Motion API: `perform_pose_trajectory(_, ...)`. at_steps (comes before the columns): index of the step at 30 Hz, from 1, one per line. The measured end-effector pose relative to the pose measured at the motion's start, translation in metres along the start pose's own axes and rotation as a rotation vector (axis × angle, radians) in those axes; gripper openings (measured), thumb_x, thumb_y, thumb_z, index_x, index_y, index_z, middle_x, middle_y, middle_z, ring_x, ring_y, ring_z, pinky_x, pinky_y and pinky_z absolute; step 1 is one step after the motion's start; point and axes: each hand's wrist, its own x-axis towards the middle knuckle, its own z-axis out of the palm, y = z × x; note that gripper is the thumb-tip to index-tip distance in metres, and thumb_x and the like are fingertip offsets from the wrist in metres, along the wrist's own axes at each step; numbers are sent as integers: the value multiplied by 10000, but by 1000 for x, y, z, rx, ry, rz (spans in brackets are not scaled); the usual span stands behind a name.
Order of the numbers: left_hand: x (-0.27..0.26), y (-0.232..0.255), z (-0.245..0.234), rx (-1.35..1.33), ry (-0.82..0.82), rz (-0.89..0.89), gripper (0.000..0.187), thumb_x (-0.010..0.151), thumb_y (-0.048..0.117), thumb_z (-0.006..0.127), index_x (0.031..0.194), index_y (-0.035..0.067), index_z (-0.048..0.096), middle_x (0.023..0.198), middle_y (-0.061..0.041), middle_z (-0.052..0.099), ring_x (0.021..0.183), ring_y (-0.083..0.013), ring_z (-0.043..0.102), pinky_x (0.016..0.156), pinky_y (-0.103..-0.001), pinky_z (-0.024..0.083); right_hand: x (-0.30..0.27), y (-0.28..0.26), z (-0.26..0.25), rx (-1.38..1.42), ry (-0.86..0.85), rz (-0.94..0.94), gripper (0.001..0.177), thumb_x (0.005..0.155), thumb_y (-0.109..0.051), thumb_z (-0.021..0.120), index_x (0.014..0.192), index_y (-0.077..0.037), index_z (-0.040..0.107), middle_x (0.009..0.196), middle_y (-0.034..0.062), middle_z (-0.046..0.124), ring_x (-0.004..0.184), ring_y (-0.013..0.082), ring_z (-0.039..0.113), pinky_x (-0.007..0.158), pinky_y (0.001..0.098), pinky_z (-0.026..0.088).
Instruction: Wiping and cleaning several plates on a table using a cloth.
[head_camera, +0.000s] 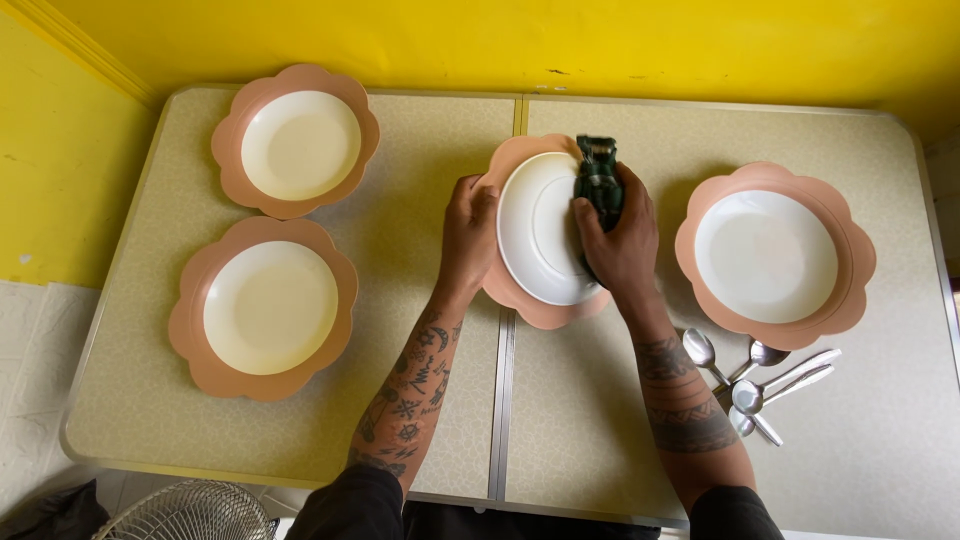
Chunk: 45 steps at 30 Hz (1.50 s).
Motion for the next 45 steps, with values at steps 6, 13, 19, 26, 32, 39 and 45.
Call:
perform_pose_trajectory(6,-9,4,15,133,-113,8,320,1073,246,513,1255,-5,590,1042,-141,741,944,-203,711,838,-345,567,-12,-37,-5,-105,-6,-230,671,948,-297,741,1487,11,486,1384,230,624,1291,411,586,1110,507,432)
perform_pose_trajectory(13,-4,6,6,87,-136,-31,340,1065,252,524,1265,-15,592,1067,-137,749,960,-197,719,842,-329,577,2,-20,-13,-17,-71,-157,632,967,-324,734,1462,6,522,1341,230,645,1241,392,615,1047,499,487)
perform_pose_trajectory(19,1,16,-10,-13,-172,-37,345,1026,213,573,1259,-36,628,1088,-151,746,971,-184,721,859,-325,596,11,12,-13,286,-107,225,552,947,-343,698,1381,-17,594,1135,167,743,1024,283,730,899,376,561)
perform_pose_trajectory(26,-1,22,-3,-123,-115,-57,386,1030,242,532,1264,-32,672,1107,-97,742,991,-155,685,892,-308,553,3,-2,-9,138,-6,107,537,954,-325,715,1370,-8,592,1197,202,708,1071,340,698,920,431,549)
perform_pose_trajectory(32,-3,5,2,-234,-90,-89,368,1037,248,545,1237,-33,676,1096,-94,736,981,-157,678,889,-312,546,-8,-36,-15,21,-67,-140,592,955,-319,714,1438,-26,537,1340,205,655,1238,411,606,1047,510,483)
perform_pose_trajectory(39,-5,19,1,-215,-54,-153,360,1024,261,529,1218,2,687,1045,-80,743,952,-154,693,869,-312,558,2,-14,-12,106,-63,-91,566,970,-325,722,1407,3,576,1275,247,678,1150,391,671,977,460,530)
perform_pose_trajectory(45,0,13,-7,-267,-1,-156,359,1001,266,565,1204,0,695,1072,-84,737,979,-155,685,891,-322,542,13,13,-7,281,-147,410,487,972,-341,670,1337,-22,629,999,163,755,919,304,712,802,374,557)
